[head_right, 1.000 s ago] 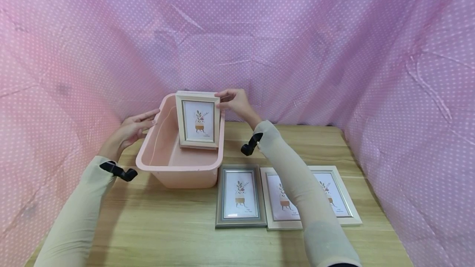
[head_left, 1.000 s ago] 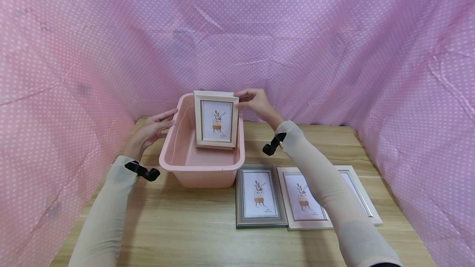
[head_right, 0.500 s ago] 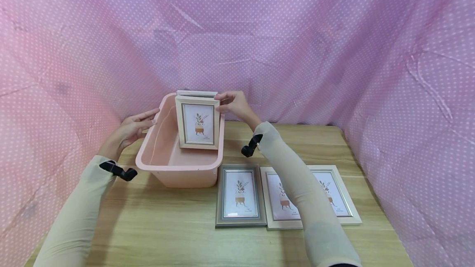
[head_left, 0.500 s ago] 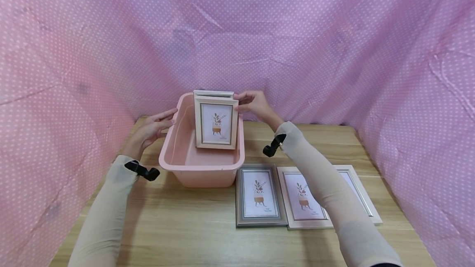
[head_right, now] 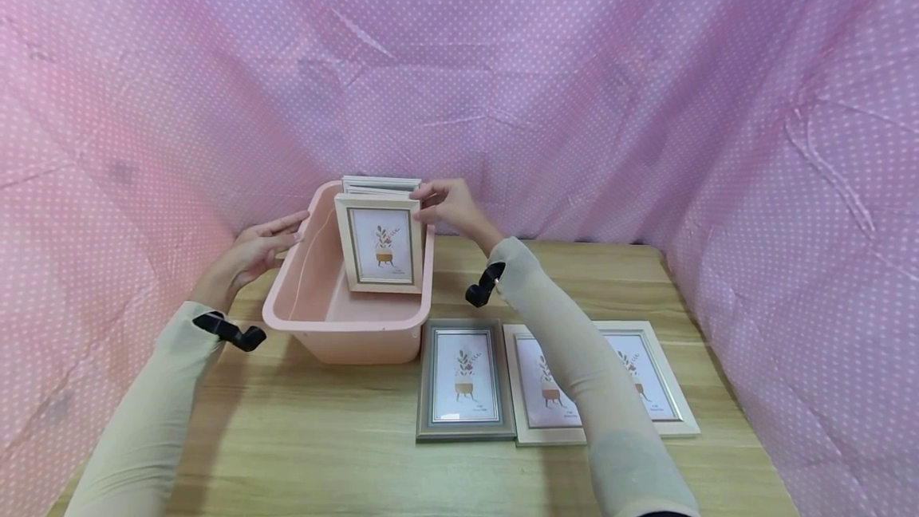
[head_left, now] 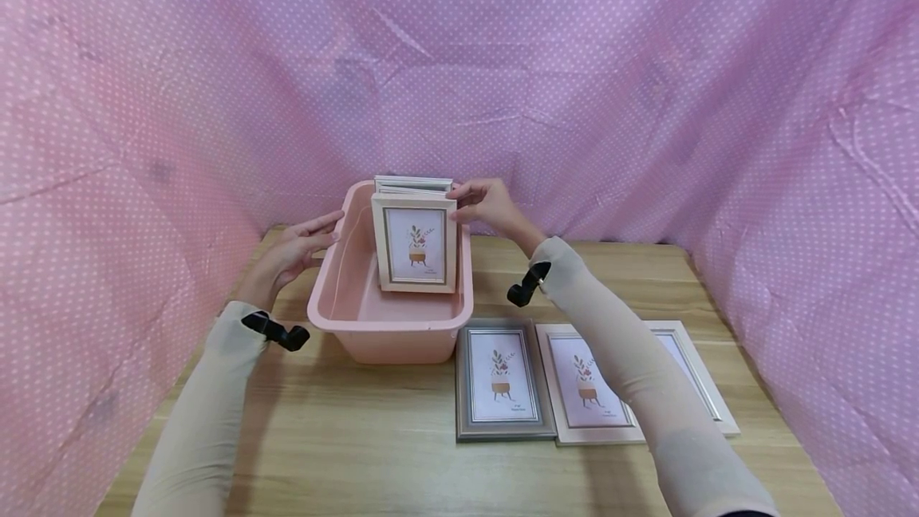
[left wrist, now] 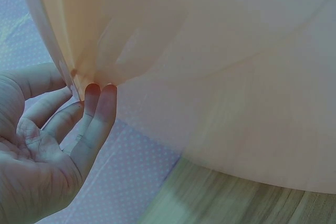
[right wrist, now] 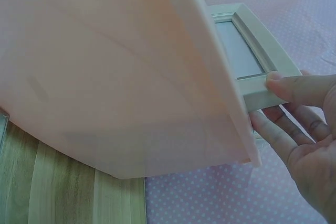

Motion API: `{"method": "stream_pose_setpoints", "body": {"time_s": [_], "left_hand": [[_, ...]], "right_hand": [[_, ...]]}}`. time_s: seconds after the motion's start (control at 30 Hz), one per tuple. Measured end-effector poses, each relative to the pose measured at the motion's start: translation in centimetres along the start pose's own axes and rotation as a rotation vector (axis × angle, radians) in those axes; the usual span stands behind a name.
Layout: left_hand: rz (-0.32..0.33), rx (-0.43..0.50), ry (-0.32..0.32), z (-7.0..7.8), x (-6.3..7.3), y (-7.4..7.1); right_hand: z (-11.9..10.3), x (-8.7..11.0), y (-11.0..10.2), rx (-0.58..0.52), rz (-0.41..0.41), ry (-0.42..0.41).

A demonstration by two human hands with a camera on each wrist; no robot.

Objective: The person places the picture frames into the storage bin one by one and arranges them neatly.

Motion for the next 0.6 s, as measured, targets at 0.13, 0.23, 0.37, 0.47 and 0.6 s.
{"method": "stream_pose_setpoints", "body": {"time_s": [0.13, 0.23, 0.37, 0.47, 0.6], "left_hand": [[0.007, -0.006, -0.006, -0.05, 0.0, -0.03], [0.01, -0.006, -0.005, -0.08, -0.05, -0.05], [0.009, -0.006, 0.005, -0.07, -0.11, -0.06], [0.007, -0.014, 0.01, -0.07, -0.11, -0.06], [0.004, -0.004, 0.006, -0.09, -0.02, -0.03]], "right_hand": [[-0.05, -0.05, 0.25, 0.023, -0.008, -0.006], [-0.1, -0.12, 0.43, 0.061, -0.006, -0.016], [-0.2, -0.19, 0.56, 0.089, -0.001, -0.032], [-0.23, -0.11, 0.65, 0.096, -0.014, -0.027], [-0.34, 0.14, 0.85, 0.118, -0.04, -0.014]]}}
Point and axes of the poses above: each hand's wrist, its own x-axis away from the middle knuckle, its own y-axis out of the palm, z = x × y, the point moved 2 cm from there along -x, towards the middle knuckle, and after that the axes turned 4 degrees about -x, right-handed, at the moved point
